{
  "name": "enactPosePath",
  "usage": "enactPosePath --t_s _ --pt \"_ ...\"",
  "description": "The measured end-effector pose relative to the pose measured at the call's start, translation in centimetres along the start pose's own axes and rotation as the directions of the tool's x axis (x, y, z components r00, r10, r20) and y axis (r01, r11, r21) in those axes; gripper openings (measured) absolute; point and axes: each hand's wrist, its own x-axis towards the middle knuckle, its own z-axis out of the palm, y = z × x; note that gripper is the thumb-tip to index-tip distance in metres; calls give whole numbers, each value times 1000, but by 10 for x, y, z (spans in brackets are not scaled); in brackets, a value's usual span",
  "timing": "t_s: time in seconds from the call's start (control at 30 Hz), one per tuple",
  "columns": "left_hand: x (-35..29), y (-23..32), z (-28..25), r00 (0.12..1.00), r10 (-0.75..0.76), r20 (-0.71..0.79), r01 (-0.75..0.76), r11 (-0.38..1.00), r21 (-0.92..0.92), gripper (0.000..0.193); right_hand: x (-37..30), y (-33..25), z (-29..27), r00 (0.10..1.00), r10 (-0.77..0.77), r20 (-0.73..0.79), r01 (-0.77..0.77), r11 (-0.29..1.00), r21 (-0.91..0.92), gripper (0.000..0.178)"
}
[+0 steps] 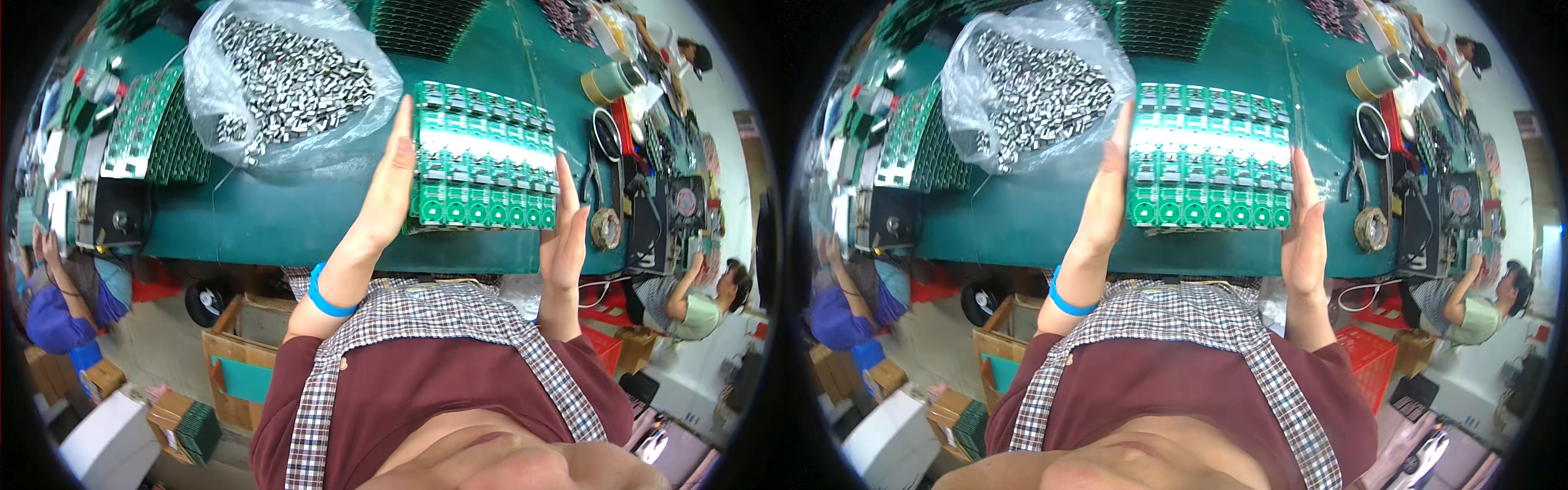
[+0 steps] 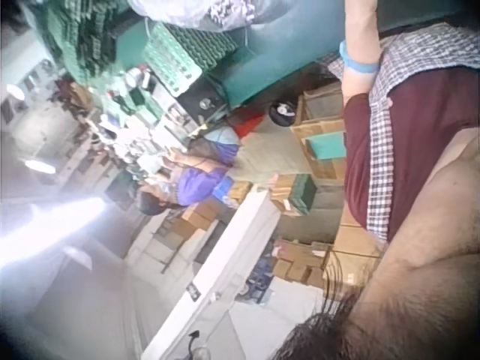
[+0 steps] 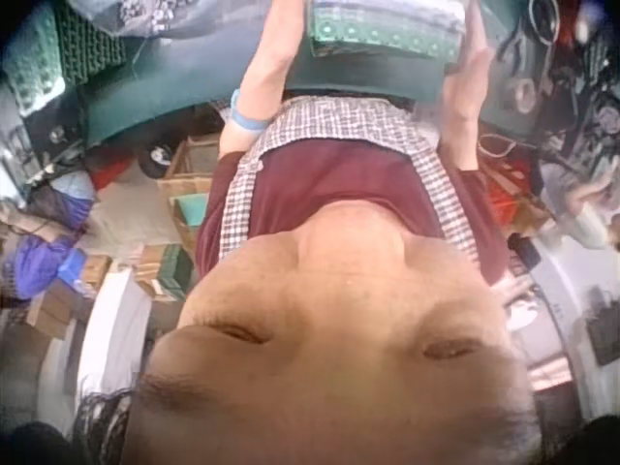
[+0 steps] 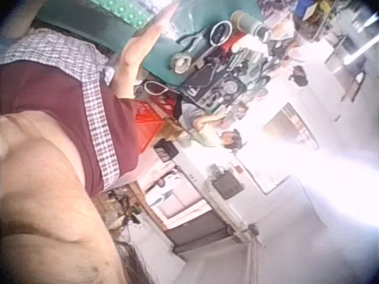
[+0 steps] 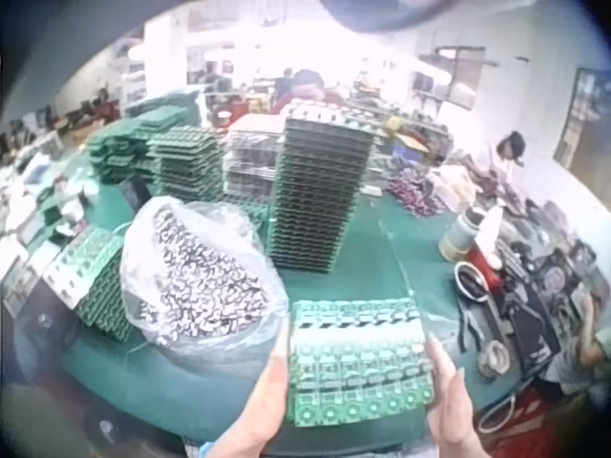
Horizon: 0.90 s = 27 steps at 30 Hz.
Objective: The person moves a stack of circuit boards closer and inserts small electronic components into the circuit boards by hand.
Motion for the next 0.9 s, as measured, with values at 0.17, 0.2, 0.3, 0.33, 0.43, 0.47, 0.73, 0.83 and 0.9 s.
enactPosePath --t_s 0.17,0.2,0.3,0.33,0.43,0.47,0.73,0.83,0.9 --pt "-7 2 15 994 67 -91 -61 996 70 68 -1 8 -6 985 -96 142 129 960 -249 80" --pt "-8 6 17 996 57 -67 -52 995 80 68 -1 10 -7 988 -98 117 124 963 -238 80" --pt "-8 14 20 996 78 -48 -68 980 189 71 1 9 -3 985 -115 125 138 971 -196 79" --pt "-10 14 24 998 56 -31 -49 979 198 71 2 8 -3 989 -104 102 122 975 -185 79" --pt "-6 18 38 983 105 -152 -63 965 255 69 5 4 -5 980 -137 141 160 974 -163 81" --pt "-6 22 26 996 -37 -83 34 999 -31 68 4 4 -4 985 -127 118 145 977 -158 81" --pt "-4 11 22 995 27 -100 -13 990 140 72 7 2 -2 979 -172 109 191 962 -197 79" --pt "-8 14 35 989 16 -145 14 979 203 76 4 2 -3 977 -178 118 199 957 -212 80" --pt "-7 11 33 992 7 -122 22 972 232 78 2 9 -6 983 -142 115 166 958 -234 81"
